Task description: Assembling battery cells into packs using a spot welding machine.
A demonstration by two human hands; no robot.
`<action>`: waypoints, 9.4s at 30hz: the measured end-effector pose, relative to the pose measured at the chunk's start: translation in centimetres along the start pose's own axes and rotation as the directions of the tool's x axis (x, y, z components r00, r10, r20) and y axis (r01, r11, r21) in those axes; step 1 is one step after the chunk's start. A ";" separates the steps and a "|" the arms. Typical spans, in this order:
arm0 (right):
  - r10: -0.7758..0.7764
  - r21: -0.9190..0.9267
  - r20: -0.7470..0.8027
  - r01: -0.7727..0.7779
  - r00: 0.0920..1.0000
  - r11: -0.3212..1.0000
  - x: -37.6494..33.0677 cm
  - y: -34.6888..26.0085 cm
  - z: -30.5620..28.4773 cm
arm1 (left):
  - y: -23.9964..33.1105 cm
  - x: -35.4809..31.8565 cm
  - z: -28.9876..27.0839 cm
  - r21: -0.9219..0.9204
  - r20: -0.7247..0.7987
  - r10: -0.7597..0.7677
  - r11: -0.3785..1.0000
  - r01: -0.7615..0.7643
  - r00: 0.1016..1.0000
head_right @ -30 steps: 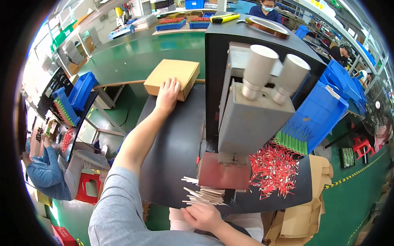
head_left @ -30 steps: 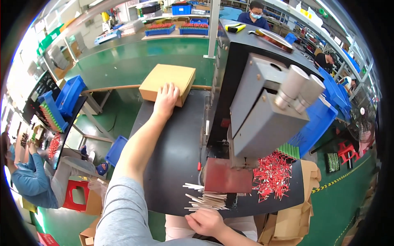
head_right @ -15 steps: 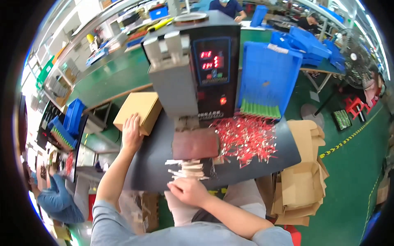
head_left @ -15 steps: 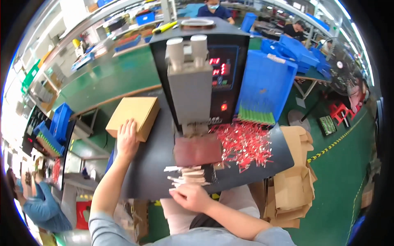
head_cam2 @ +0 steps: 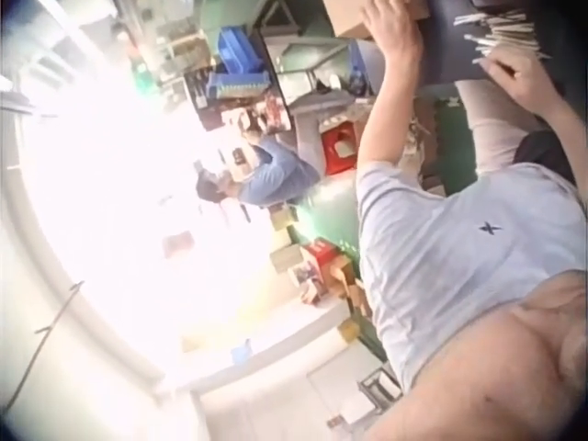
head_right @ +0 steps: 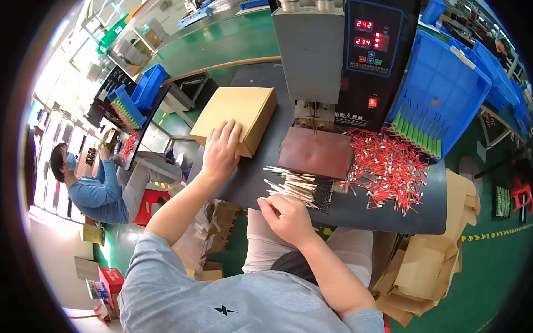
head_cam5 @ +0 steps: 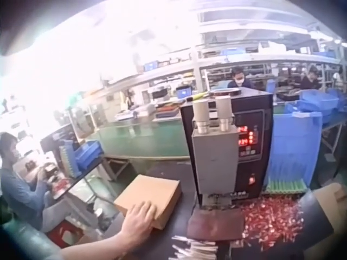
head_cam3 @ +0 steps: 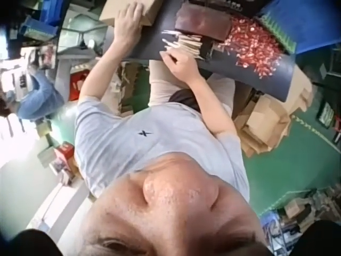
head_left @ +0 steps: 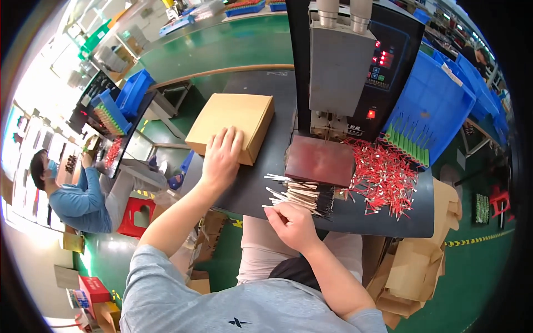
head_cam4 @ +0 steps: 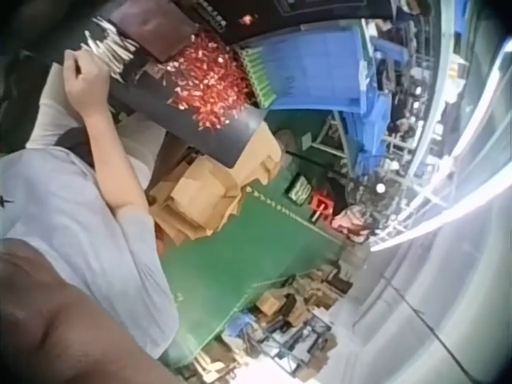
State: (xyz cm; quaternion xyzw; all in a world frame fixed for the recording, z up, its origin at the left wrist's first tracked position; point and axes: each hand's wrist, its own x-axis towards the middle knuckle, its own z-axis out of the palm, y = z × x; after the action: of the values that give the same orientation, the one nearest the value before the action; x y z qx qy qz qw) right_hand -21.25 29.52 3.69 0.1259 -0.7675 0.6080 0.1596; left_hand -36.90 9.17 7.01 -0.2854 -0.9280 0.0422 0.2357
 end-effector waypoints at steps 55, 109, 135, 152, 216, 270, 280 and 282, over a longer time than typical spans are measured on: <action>-0.041 -0.063 -0.034 0.039 0.999 0.997 -0.8 0.2 -0.1 | -5.8 4.7 3.1 -0.574 0.345 -0.199 0.728 0.374 0.917; -0.146 -0.006 -0.091 0.146 0.985 0.989 -1.9 0.7 -0.6 | -0.1 -1.8 -6.2 -0.850 0.442 -0.356 0.127 0.511 0.823; -0.225 -0.305 -0.080 0.191 0.971 0.933 -10.8 -5.0 -9.2 | 13.6 -14.3 -6.2 -0.288 0.643 0.421 -0.641 0.712 0.640; 0.333 -0.142 -0.420 -0.424 0.844 0.894 -20.2 -4.9 -15.4 | 27.5 -7.5 -4.8 -0.358 0.639 0.623 -0.278 0.891 0.451; 0.711 -0.454 0.500 -0.550 0.495 0.702 -7.7 -6.8 -17.0 | -4.7 1.3 5.3 -0.367 -0.456 -0.341 0.913 0.175 0.822; 0.123 -0.356 0.225 -0.036 0.967 0.934 2.8 -7.7 12.8 | -8.5 -15.7 -12.4 -0.680 0.723 -0.624 -0.567 0.465 0.296; 0.356 -0.057 0.529 -0.386 0.770 0.921 4.7 -7.5 12.4 | -11.7 -4.2 -16.7 -0.718 0.572 -0.434 0.146 0.681 0.696; 0.289 0.100 0.574 -0.416 0.766 0.904 6.2 -5.9 12.7 | -10.8 -2.8 -17.6 -0.612 0.482 -0.374 0.503 0.610 0.792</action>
State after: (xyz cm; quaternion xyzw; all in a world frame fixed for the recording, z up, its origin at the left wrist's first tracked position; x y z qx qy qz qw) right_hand -25.77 15.79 8.74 0.1633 -0.7179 0.6469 -0.1986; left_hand -32.25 -2.38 23.72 -0.0667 -0.9267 -0.3679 -0.0372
